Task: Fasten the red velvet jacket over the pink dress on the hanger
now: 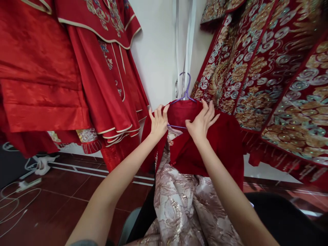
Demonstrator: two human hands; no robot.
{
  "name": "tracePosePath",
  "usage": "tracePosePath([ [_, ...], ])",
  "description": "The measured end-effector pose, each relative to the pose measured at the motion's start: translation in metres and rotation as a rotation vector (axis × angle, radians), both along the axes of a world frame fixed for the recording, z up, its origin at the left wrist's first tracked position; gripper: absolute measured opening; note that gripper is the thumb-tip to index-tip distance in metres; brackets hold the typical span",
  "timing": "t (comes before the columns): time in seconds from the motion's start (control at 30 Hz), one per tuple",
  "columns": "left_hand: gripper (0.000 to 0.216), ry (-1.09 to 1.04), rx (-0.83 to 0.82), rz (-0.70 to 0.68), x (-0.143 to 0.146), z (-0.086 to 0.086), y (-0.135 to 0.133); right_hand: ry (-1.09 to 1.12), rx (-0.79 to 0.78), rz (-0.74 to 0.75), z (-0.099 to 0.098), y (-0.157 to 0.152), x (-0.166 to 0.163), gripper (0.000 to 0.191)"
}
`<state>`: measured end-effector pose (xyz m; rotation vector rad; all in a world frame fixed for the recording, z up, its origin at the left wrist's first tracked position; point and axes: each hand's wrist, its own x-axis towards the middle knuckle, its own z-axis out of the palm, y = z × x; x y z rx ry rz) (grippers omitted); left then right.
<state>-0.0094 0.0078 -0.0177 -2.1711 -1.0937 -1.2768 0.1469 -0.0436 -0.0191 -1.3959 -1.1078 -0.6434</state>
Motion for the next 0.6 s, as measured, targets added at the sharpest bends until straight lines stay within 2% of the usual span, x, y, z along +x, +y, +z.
tracePosePath([
  [0.13, 0.060, -0.078, 0.006, 0.026, -0.019, -0.006, 0.011, -0.080, -0.145, -0.020, -0.003, -0.027, 0.031, 0.069],
  [0.27, 0.060, -0.101, -0.005, 0.075, -0.039, -0.003, 0.020, -0.172, -0.315, -0.124, 0.008, -0.060, 0.062, 0.061],
  [0.43, 0.058, -0.241, -0.182, 0.140, -0.051, -0.001, 0.023, -0.257, -0.600, -0.200, 0.016, -0.087, 0.096, 0.055],
  [0.6, 0.041, -0.506, -0.294, 0.143, -0.060, -0.002, 0.032, -0.258, -0.622, -0.316, 0.028, -0.085, 0.143, 0.034],
])
